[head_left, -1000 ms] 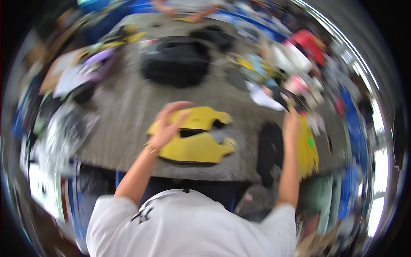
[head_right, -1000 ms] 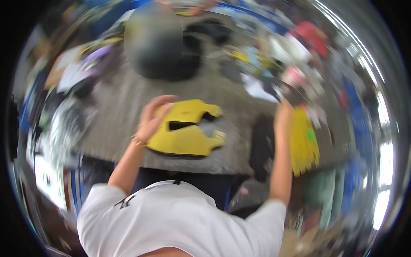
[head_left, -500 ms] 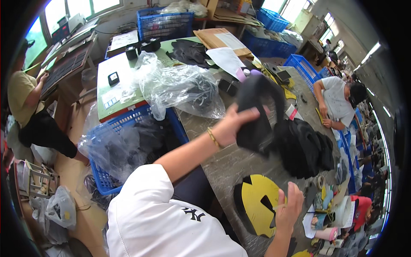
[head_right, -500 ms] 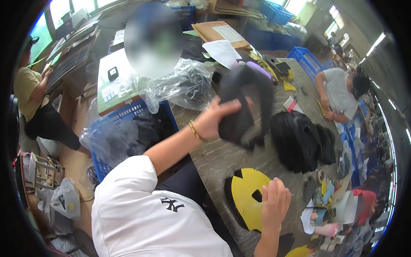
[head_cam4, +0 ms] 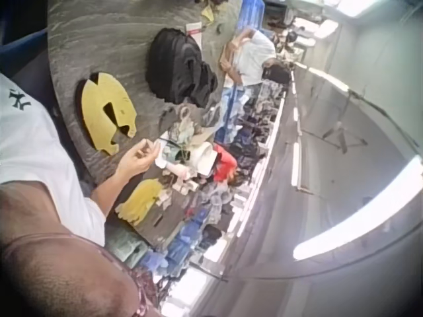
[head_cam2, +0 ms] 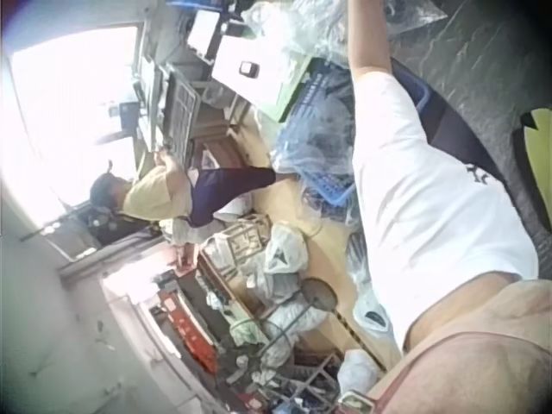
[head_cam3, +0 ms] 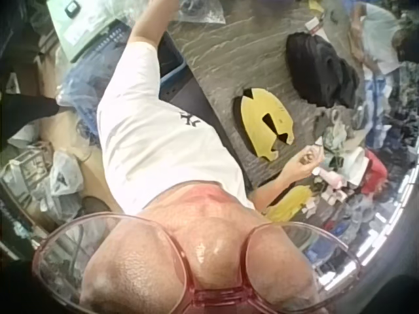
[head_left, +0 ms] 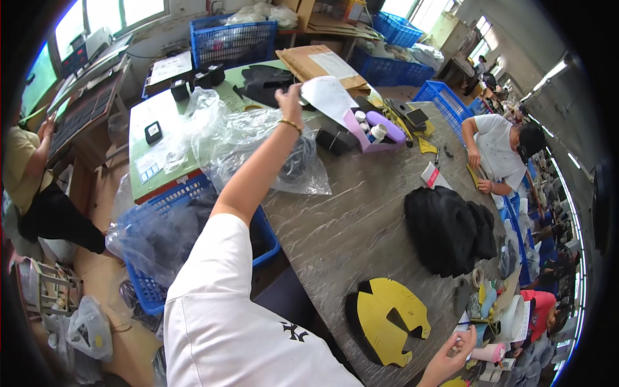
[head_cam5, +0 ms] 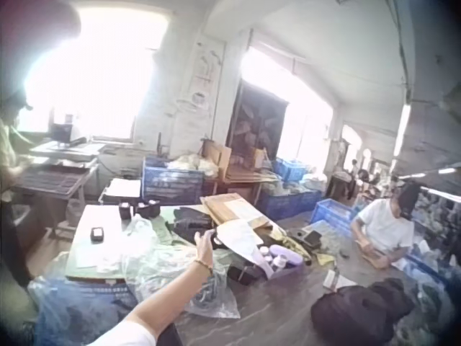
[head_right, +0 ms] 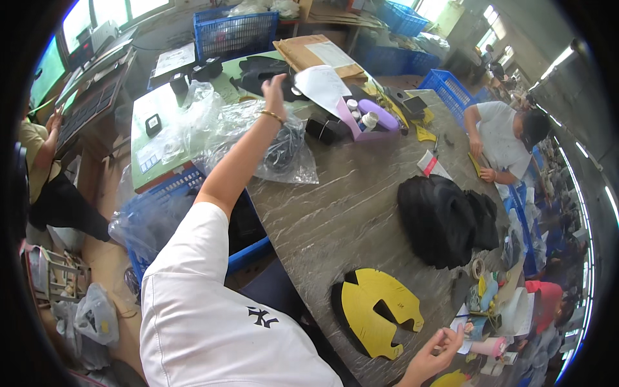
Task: The person aligns a template onto material pieces on a table, traces lines through the template openings using a pen, and lifts the template to set aside the marked pieces.
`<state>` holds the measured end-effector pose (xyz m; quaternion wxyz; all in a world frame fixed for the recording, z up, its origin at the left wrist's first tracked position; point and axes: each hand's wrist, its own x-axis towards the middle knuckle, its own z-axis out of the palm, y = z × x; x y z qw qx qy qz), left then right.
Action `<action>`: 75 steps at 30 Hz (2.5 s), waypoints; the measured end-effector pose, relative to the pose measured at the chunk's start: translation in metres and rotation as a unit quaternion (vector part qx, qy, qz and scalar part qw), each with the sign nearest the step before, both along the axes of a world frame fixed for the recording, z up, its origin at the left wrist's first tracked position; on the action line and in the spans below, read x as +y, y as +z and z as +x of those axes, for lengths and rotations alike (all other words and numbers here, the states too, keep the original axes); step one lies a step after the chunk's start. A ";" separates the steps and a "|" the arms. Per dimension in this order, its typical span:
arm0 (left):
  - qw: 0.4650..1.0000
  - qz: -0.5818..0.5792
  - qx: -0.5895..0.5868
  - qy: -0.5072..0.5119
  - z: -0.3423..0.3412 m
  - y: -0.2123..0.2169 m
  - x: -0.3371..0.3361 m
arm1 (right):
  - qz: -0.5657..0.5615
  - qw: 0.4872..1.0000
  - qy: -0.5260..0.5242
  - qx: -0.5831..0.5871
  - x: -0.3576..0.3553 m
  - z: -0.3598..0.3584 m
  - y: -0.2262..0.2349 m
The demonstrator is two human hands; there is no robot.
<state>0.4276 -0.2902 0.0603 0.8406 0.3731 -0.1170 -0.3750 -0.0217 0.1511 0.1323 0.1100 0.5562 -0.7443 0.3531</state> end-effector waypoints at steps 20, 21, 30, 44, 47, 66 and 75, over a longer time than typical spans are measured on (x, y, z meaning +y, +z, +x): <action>0.403 -0.233 -0.732 -0.498 -0.321 -0.053 0.245 | -0.064 0.990 -0.083 -0.093 0.102 -0.056 -0.038; 0.370 -0.191 -0.759 -0.500 -0.327 -0.056 0.248 | -0.065 0.990 -0.081 -0.091 0.105 -0.058 -0.042; 0.418 -0.219 -0.789 -0.394 -0.331 -0.063 0.263 | -0.035 0.990 -0.070 -0.121 0.101 -0.061 -0.052; 0.762 -0.160 -0.237 -0.581 -0.105 0.034 0.160 | 0.267 0.938 0.208 -0.078 -0.094 -0.087 -0.123; 0.742 -0.213 -0.179 -0.610 -0.070 0.017 0.155 | 0.360 0.908 0.205 -0.066 -0.105 -0.082 -0.119; 0.575 -0.139 -0.139 -0.794 -0.224 -0.005 0.193 | 0.065 0.990 -0.007 -0.127 0.085 -0.035 0.015; 0.428 -0.132 -0.463 -0.765 -0.341 -0.051 0.216 | 0.031 0.906 -0.223 -0.359 0.276 -0.276 -0.121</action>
